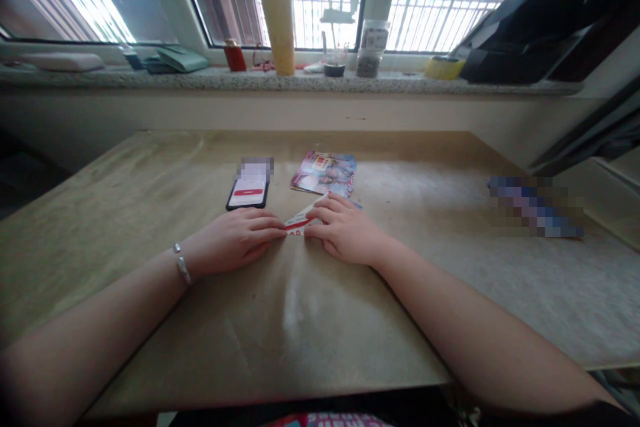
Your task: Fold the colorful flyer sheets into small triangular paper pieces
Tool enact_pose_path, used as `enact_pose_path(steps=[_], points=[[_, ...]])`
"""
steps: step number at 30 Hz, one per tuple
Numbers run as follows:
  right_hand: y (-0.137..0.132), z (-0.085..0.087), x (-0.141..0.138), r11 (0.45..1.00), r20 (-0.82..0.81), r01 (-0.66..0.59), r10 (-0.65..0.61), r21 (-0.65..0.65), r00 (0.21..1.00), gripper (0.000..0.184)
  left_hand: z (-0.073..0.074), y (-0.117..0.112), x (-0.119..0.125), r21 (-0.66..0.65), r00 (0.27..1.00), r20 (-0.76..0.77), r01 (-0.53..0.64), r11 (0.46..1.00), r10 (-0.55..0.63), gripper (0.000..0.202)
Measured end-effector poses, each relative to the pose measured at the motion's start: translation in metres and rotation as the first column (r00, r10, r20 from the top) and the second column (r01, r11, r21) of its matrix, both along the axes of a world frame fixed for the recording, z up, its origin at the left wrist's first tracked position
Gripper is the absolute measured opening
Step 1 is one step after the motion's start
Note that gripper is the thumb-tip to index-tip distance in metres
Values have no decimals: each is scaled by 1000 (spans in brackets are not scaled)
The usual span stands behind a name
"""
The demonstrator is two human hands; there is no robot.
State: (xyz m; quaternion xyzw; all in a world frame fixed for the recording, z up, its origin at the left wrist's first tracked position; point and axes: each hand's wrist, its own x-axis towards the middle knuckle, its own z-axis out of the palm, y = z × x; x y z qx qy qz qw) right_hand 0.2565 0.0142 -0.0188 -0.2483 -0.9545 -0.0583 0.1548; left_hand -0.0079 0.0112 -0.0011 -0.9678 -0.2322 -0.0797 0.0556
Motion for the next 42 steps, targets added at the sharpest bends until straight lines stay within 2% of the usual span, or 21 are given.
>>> enact_pose_path(steps=[11,26,31,37,42], points=[[-1,5,10,1000,47,4,-4,9,999,31,-4,2,-2,-12,1000,15,10,1000,-10,29],[0,0,11,997,91,45,-51,61,995,33,-2,3,-5,-13,999,-5,-35,999,35,31],[-1,4,15,998,113,54,-58,39,992,40,-1,3,-6,-1,1000,-4,-31,1000,31,31],[-2,13,23,999,110,50,-52,21,993,34,1,3,-6,5,1000,-12,-20,1000,20,31],[-2,15,28,998,131,70,-70,1,989,38,0,3,-6,-8,1000,-5,-25,1000,25,31]])
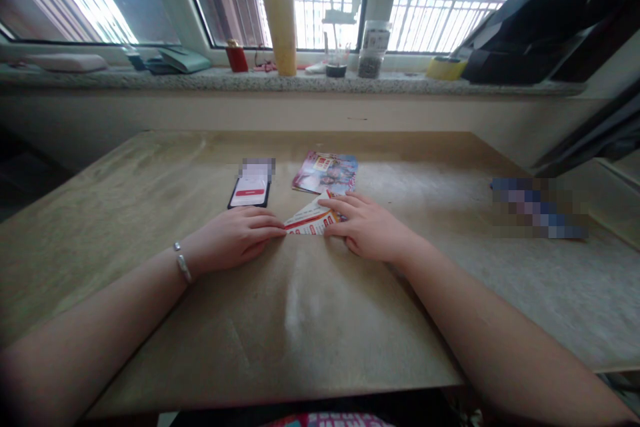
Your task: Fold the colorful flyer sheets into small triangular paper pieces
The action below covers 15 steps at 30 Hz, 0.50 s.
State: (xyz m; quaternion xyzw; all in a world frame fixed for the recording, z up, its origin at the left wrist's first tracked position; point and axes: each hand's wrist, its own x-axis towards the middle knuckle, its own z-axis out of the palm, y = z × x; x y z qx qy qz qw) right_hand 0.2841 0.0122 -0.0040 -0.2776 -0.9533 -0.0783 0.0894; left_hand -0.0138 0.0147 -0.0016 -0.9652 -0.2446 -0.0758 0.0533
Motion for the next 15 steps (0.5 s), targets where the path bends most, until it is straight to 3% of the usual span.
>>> enact_pose_path(steps=[15], points=[[-2,1,4,998,-5,37,-37,-49,999,39,-2,0,0,-9,1000,28,11,1000,-11,32]])
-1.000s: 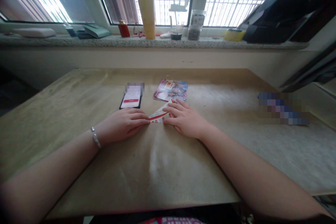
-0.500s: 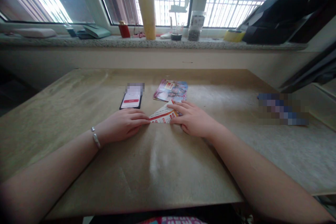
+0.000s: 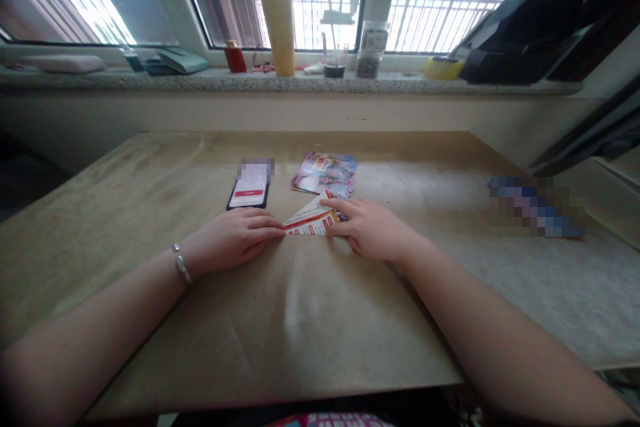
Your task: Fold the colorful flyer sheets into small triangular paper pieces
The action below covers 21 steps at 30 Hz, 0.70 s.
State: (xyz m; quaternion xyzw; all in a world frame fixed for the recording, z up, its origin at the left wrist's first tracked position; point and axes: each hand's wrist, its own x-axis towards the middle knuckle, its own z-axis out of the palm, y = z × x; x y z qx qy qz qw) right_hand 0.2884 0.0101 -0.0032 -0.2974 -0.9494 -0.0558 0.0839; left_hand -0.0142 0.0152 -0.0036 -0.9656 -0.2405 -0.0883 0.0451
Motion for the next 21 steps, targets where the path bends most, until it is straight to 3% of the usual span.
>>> enact_pose_path(steps=[7,13,21], points=[[0,0,8,989,-70,19,-30,-149,997,43,0,0,1,-29,1000,16,-3,1000,4,32],[-1,3,8,988,-51,6,-14,-151,999,40,3,1,-3,-97,999,4,-41,994,41,35],[-3,6,9,987,-27,29,-34,-158,999,43,5,1,-5,-60,999,-24,-50,997,48,35]])
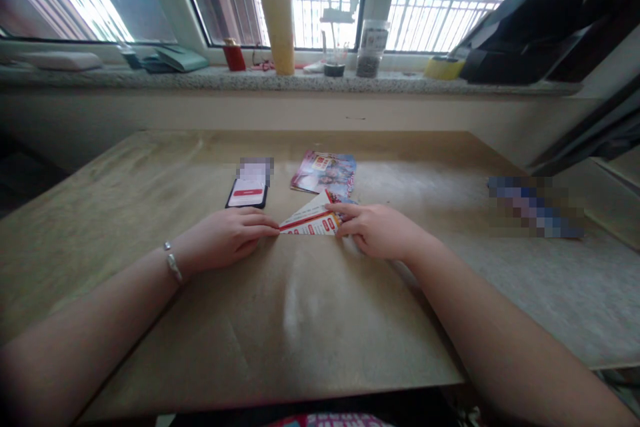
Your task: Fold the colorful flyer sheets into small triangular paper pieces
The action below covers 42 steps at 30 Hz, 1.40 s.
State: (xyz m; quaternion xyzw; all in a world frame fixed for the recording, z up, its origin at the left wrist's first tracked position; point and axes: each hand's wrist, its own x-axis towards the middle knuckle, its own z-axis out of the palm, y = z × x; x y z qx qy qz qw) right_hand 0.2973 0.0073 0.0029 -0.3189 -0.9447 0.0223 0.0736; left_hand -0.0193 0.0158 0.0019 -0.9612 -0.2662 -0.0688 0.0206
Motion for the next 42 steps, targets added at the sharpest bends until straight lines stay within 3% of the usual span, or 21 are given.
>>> enact_pose_path(steps=[25,33,38,42], points=[[2,0,8,1000,-19,1,-1,3,1000,42,0,1,-9,-39,1000,24,8,999,-8,31],[3,-2,10,1000,-51,18,-19,-15,999,33,2,0,-9,-73,998,58,13,997,-9,29],[4,-11,2,999,-85,22,-17,49,996,26,-4,1,-6,-46,997,63,-31,998,34,24],[7,-23,-8,993,-132,27,-12,112,991,26,-7,1,-2,-4,998,49,-30,1000,30,30]])
